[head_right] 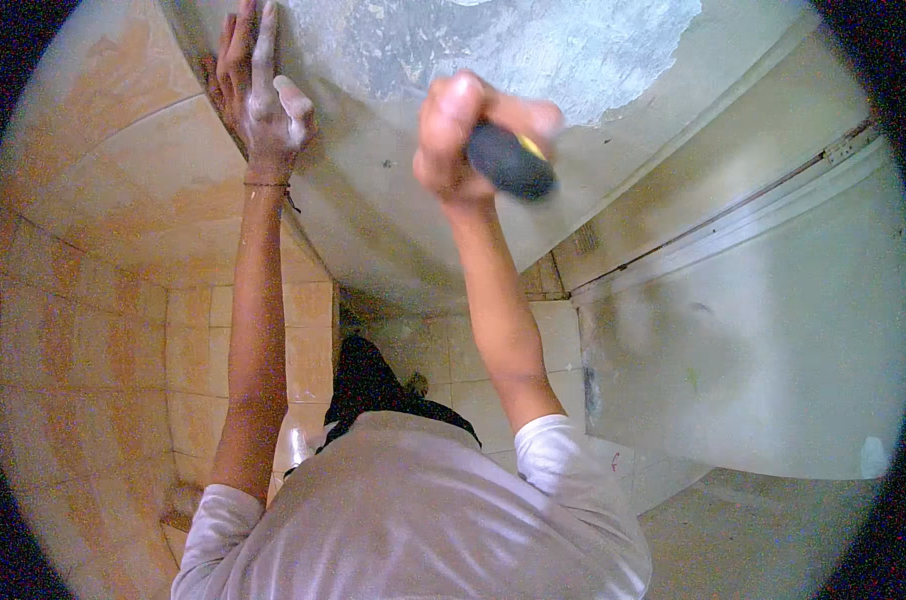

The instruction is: The person scrapes loose paint and plaster from a wall using a putty knife.

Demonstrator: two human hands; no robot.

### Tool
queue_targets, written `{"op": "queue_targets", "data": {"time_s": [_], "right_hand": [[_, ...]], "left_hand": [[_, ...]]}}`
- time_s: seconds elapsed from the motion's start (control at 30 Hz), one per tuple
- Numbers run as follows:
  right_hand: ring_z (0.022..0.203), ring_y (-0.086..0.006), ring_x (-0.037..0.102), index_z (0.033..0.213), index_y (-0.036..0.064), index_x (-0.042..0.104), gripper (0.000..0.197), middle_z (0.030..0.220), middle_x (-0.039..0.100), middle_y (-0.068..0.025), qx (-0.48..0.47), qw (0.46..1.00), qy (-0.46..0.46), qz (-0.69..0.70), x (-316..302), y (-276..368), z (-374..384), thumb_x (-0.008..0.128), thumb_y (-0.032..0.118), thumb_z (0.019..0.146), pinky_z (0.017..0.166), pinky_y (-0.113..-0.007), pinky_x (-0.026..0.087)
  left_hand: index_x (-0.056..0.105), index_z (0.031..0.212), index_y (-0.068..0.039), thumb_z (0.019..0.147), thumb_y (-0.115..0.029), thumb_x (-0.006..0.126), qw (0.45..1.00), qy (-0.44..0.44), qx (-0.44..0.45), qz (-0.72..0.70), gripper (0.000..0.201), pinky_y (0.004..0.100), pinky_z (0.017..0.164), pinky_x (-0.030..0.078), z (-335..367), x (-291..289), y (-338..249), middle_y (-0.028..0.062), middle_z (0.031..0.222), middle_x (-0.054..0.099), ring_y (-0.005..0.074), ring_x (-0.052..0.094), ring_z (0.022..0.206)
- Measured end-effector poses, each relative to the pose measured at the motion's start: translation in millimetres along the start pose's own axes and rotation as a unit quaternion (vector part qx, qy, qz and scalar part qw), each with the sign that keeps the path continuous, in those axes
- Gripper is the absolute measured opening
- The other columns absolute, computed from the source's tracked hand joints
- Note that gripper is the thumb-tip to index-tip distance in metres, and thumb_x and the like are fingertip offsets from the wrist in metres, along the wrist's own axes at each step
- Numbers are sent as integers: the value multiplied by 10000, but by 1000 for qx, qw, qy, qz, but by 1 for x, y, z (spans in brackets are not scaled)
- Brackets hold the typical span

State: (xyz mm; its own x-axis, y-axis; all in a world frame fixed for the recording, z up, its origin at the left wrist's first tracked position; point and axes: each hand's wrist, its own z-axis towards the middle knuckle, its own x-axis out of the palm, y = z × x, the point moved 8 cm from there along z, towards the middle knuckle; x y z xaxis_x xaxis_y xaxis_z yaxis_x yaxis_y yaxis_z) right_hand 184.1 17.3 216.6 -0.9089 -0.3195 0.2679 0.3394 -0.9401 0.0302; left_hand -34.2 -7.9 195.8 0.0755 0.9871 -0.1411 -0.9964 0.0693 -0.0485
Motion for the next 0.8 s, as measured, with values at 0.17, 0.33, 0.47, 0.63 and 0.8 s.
{"op": "queue_targets", "data": {"time_s": [0.17,0.33,0.47,0.63,0.8], "right_hand": [[357,-73,242,948,106,292,316,470,316,-1,55,988,-119,85,-6,6,0,605,137,979,310,-270,239],[359,-67,221,969,168,295,262,469,288,14,89,989,-120,0,-5,-24,-8,555,143,991,300,-265,226],[348,-68,233,963,162,296,256,466,294,10,90,975,-162,119,-12,8,-3,547,116,978,302,-259,235],[365,-77,334,947,109,287,365,504,362,15,76,988,-129,42,-7,-13,-5,642,187,981,331,-281,338],[349,-73,223,936,146,302,264,462,293,4,71,978,-170,96,-15,-3,10,561,152,990,298,-264,222]], "left_hand": [[480,1527,-52,989,-734,161,1000,5,-10,-22,925,542,1227,219,-3,-3,9,153,1592,441,369,380,1480],[486,1523,-50,993,-720,166,998,45,-33,13,912,545,1231,208,1,-2,1,148,1594,440,362,382,1480],[492,1518,-50,1005,-664,193,999,24,-23,-5,854,541,1238,195,-2,-4,3,145,1594,441,350,384,1482],[493,1516,-45,1010,-627,208,1000,0,4,18,822,535,1241,191,-1,-2,9,146,1592,442,353,382,1483],[482,1524,-47,998,-680,190,1000,13,-6,-12,873,539,1238,195,-4,2,7,157,1595,434,367,373,1485]]}}
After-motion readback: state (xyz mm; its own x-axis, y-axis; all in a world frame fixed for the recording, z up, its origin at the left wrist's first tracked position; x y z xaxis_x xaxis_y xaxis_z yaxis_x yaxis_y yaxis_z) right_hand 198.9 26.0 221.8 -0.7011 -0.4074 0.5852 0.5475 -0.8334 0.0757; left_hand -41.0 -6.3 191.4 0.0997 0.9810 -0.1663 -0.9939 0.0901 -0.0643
